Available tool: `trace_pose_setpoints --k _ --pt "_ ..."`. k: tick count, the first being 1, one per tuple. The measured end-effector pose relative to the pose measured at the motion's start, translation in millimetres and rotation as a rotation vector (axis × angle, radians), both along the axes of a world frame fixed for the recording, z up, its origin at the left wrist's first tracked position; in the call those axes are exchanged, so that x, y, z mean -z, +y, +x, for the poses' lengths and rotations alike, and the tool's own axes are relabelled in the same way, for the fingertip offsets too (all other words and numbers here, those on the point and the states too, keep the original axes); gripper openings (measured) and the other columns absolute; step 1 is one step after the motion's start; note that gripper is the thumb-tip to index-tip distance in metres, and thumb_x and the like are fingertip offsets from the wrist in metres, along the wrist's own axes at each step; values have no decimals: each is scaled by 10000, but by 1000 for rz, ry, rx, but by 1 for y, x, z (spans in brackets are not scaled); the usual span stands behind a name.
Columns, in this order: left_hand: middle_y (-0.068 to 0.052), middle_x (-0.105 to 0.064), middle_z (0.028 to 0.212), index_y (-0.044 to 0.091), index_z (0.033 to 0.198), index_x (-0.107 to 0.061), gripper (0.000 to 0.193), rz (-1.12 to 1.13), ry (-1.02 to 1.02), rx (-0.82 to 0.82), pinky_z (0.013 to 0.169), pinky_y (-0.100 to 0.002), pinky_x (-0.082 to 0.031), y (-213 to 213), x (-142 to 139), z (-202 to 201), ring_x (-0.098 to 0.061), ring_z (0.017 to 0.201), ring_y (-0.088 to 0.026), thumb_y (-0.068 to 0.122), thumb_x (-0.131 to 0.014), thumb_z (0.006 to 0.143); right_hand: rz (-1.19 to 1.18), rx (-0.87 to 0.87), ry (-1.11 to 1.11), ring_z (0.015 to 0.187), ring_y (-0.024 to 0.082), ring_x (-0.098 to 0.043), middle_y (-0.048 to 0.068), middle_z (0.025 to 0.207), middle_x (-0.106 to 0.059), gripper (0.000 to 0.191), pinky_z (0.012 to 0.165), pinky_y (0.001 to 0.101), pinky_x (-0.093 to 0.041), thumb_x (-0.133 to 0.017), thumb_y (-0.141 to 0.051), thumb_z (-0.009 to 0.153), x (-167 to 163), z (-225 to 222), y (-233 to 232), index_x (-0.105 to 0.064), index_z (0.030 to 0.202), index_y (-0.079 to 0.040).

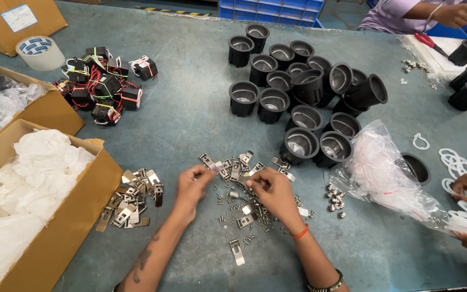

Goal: The person sorts small metal brackets and screws on a workbench, separating them into piles by type. The person also handles white plastic bags and places them into a cardboard box. The scene shows a factory floor with various components and other workers in the background.

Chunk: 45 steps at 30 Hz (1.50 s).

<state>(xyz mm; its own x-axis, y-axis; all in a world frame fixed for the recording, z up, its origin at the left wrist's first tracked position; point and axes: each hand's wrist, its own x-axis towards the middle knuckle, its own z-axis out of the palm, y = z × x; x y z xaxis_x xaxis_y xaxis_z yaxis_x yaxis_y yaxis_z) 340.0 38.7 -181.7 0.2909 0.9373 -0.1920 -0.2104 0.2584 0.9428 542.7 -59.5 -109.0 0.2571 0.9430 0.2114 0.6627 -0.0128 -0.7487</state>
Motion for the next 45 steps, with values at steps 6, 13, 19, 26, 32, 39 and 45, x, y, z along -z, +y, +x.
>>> trace_pose_setpoints --k 6,13,19,26,32,39,45 --pt "41 -682 848 159 987 -787 300 593 563 257 571 -278 -467 -23 -33 11 -543 630 -112 216 -869 703 65 1 196 597 76 -437 -18 692 -541 162 540 258 -357 -755 -169 883 14 5 1 -732 896 -9" --pt "-33 -633 1117 176 1007 -782 288 678 768 464 926 -378 -526 -33 -50 6 -665 1063 -231 208 -834 726 -8 -312 1618 634 108 -482 77 872 -589 107 446 208 -368 -511 -135 956 33 41 7 -540 928 -36" --pt "-36 -615 1143 142 982 -739 256 718 781 460 909 -399 -529 -36 -51 8 -668 1058 -249 192 -812 742 -45 -37 1563 771 200 -665 135 951 -662 239 536 244 -509 -377 -122 880 23 36 10 -585 965 -41" --pt "-55 -622 1138 113 1002 -709 164 815 767 422 828 -426 -548 -42 -50 9 -699 970 -272 163 -731 848 -42 12 1461 814 189 -725 131 935 -716 393 593 253 -564 -456 -345 1029 18 32 7 -670 1011 -15" --pt "-48 -640 1086 113 990 -747 125 806 628 214 740 -367 -553 -36 -29 12 -694 879 -227 173 -732 881 167 -145 1483 675 109 -631 117 926 -701 269 480 199 -475 -553 -245 1102 35 52 11 -625 974 -19" --pt "51 -729 931 93 989 -766 166 214 54 89 805 -241 -496 -13 -7 10 -611 882 -83 189 -792 856 88 132 494 561 90 -452 22 688 -497 244 479 254 -323 -667 -242 982 5 70 0 -767 1118 -65" --pt "96 -612 833 113 1042 -700 188 -110 -113 64 546 -210 -317 -7 -9 0 -429 668 -19 253 -726 920 -125 172 -246 490 203 -512 70 547 -529 377 514 379 -401 -834 -335 773 -17 61 -8 -761 1067 -111"
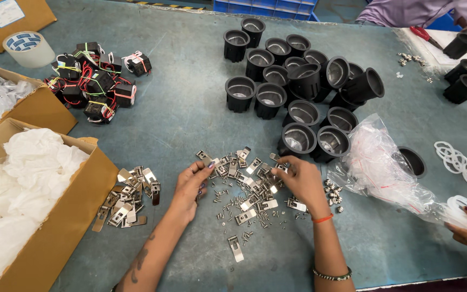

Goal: The person sorts small metal brackets and screws on a workbench, separating them into piles by type. The person also handles white plastic bags and places them into a cardboard box. The scene shows a factory floor with various components and other workers in the background.

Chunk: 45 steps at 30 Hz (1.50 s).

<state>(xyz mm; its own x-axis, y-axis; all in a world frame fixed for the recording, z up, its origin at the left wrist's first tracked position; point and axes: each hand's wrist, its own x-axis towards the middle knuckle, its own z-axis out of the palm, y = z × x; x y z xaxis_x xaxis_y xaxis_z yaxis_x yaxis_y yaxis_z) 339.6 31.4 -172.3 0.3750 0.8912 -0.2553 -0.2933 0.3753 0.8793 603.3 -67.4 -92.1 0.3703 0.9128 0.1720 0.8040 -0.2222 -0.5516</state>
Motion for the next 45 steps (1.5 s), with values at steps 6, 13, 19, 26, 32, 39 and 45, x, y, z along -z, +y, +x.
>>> trace_pose_setpoints --k 6,13,19,26,32,39,45 --pt "16 -684 839 105 1020 -665 170 -180 -151 4 483 -220 -365 3 -4 -1 -471 618 -43 263 -633 966 -40 -127 -1 497 224 -538 77 575 -553 369 506 383 -415 -855 -301 702 3 -8 3 -787 1030 -146" --pt "-72 -744 908 72 1020 -604 150 -255 -219 -18 652 -244 -567 3 -14 -4 -696 773 -131 211 -569 974 -17 -75 24 506 198 -549 59 590 -591 189 523 359 -429 -820 -248 774 12 -7 6 -779 879 -96" --pt "5 -694 895 128 1193 -685 259 -64 -60 -99 504 -211 -380 17 -16 -19 -507 647 -50 234 -565 991 -92 -79 69 474 201 -528 71 532 -568 248 506 367 -401 -817 -266 780 2 -9 5 -752 951 -99" --pt "-23 -665 911 205 1394 -671 399 409 457 -225 687 -264 -442 38 -9 -29 -534 782 -120 144 -522 1029 216 -224 -49 707 255 -678 94 919 -685 186 626 390 -524 -706 -129 885 9 -39 6 -742 1068 -130" --pt "-78 -609 1402 199 1445 -583 574 1010 815 -164 1009 -419 -476 27 -15 -23 -614 1209 -314 -1 -498 913 75 -354 -202 808 305 -716 16 1386 -598 603 710 423 -571 -569 48 795 9 -79 8 -630 1328 -228" --pt "-21 -647 1368 209 1329 -641 434 809 947 104 954 -405 -532 15 -33 -19 -659 1146 -305 57 -515 942 127 -505 -349 907 285 -723 19 1402 -608 656 719 395 -577 -558 80 722 11 -84 10 -686 1289 -222" --pt "-78 -741 1039 170 1197 -723 287 781 737 108 804 -352 -567 12 -33 -18 -755 878 -229 115 -569 961 79 -470 -265 880 249 -726 -9 1136 -699 361 758 393 -572 -598 40 750 18 -66 6 -768 981 -179"
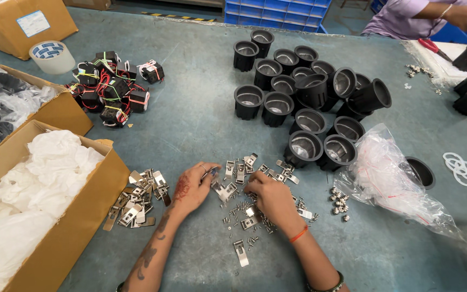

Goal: The person sorts small metal brackets and screws on a workbench, separating them into piles by type. The person also handles white plastic bags and places them into a cardboard box. The scene shows a factory floor with various components and other workers in the background.

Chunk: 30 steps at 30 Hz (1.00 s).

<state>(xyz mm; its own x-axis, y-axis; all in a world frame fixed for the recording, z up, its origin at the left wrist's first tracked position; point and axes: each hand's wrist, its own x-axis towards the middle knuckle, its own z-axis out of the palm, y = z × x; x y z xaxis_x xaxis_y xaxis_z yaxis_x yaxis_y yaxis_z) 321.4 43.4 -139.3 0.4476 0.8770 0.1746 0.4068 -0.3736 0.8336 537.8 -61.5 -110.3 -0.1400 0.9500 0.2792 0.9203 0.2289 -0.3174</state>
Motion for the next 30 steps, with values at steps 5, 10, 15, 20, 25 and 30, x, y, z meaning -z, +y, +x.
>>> trace_pose_setpoints --k 5,10,15,20,25,30 --pt "-92 -732 971 200 1239 -702 325 -59 59 -78 760 -372 -544 2 -8 -10 -703 778 -253 132 -587 943 66 11 82 772 291 -699 41 1055 -682 345 679 419 -550 -616 6 806 -3 -7 -1 -742 1084 -153" --pt "-103 -700 887 214 1210 -730 346 93 47 -49 722 -384 -533 2 -18 -21 -669 748 -241 177 -660 873 41 -53 120 684 301 -677 88 904 -628 386 595 413 -534 -713 -258 916 -6 -32 -3 -676 1272 -113" --pt "-119 -677 789 166 1158 -679 332 -115 276 -143 724 -414 -524 2 -24 -20 -668 733 -264 301 -745 862 -5 -57 98 720 310 -677 86 932 -647 427 621 421 -530 -777 -381 845 -1 -37 3 -709 1152 -93" --pt "-110 -719 865 194 1149 -688 414 -156 347 -59 756 -398 -538 3 -22 -26 -703 819 -259 352 -818 789 -86 -46 390 701 198 -650 72 844 -647 310 618 347 -515 -822 -340 830 8 -27 6 -736 975 -80" --pt "-91 -753 989 205 1151 -702 354 -86 278 4 799 -406 -544 7 -11 -29 -718 932 -270 280 -773 813 -488 72 1313 529 48 -393 46 839 -730 233 425 186 -276 -727 -270 920 18 -3 9 -644 939 -52" --pt "-117 -751 991 127 1105 -683 244 -37 353 0 834 -432 -543 7 -4 -24 -710 963 -313 255 -696 898 -422 -85 1933 584 69 -495 29 826 -584 252 422 193 -370 -638 -248 1035 37 24 16 -548 910 -48"
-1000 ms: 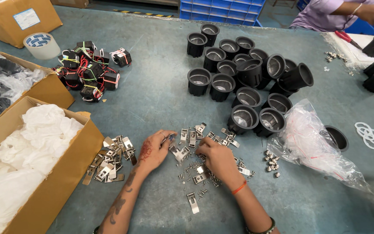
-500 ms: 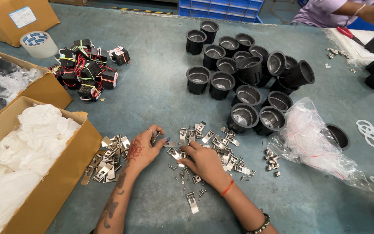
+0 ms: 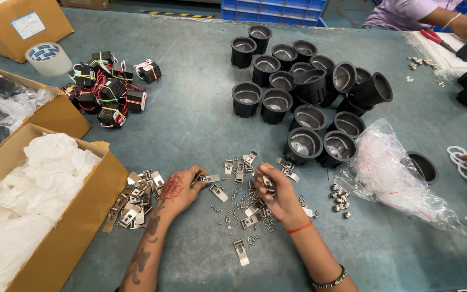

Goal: The person sorts small metal brackets and screws on a workbench, separating them into piles by type. The person also handles white plastic bags and places them into a cardboard box. The scene shows a factory floor with various components and other workers in the background.

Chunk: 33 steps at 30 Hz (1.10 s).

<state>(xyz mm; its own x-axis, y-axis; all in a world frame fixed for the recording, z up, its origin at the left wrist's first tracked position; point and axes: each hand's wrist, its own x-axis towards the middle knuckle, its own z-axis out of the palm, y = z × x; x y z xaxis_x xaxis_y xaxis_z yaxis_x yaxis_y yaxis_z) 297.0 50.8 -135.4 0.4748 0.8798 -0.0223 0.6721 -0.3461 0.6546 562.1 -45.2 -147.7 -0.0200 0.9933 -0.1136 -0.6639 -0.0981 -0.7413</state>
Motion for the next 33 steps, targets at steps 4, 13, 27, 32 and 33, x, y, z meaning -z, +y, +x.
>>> trace_pose_setpoints --k 4,13,27,32,33 --pt "-133 -731 977 83 1062 -672 215 93 20 -7 815 -448 -531 0 2 2 -701 913 -335 253 -628 939 -178 133 158 635 123 -605 130 889 -665 126 425 168 -429 -560 -170 963 13 10 6 -578 917 -54" --pt "-112 -644 784 86 1012 -692 243 -209 -266 -174 676 -381 -490 10 26 6 -618 705 -201 298 -575 1018 -207 161 129 901 260 -753 209 1019 -705 400 658 257 -616 -479 -329 1012 -6 -1 3 -613 1043 47" --pt "-113 -740 863 -8 1026 -656 238 -1073 -1204 -43 563 -243 -598 -39 31 53 -715 700 -155 193 -559 946 -108 -67 -302 550 -3 -491 -11 806 -634 269 396 131 -306 -684 -252 967 -4 -28 -11 -700 1137 -45" --pt "-90 -703 898 36 1026 -629 176 -1059 -1190 -68 651 -272 -621 -43 28 57 -712 764 -152 207 -602 993 -78 25 -367 542 10 -494 -23 770 -642 162 399 150 -296 -704 -195 972 -7 -32 -14 -657 1012 -45" --pt "-89 -705 908 42 1025 -630 190 -1054 -1187 -95 664 -278 -621 -43 29 58 -709 771 -151 228 -600 1003 -55 61 -358 550 16 -504 -24 773 -631 160 399 156 -300 -699 -194 973 -7 -32 -13 -664 1010 -42"
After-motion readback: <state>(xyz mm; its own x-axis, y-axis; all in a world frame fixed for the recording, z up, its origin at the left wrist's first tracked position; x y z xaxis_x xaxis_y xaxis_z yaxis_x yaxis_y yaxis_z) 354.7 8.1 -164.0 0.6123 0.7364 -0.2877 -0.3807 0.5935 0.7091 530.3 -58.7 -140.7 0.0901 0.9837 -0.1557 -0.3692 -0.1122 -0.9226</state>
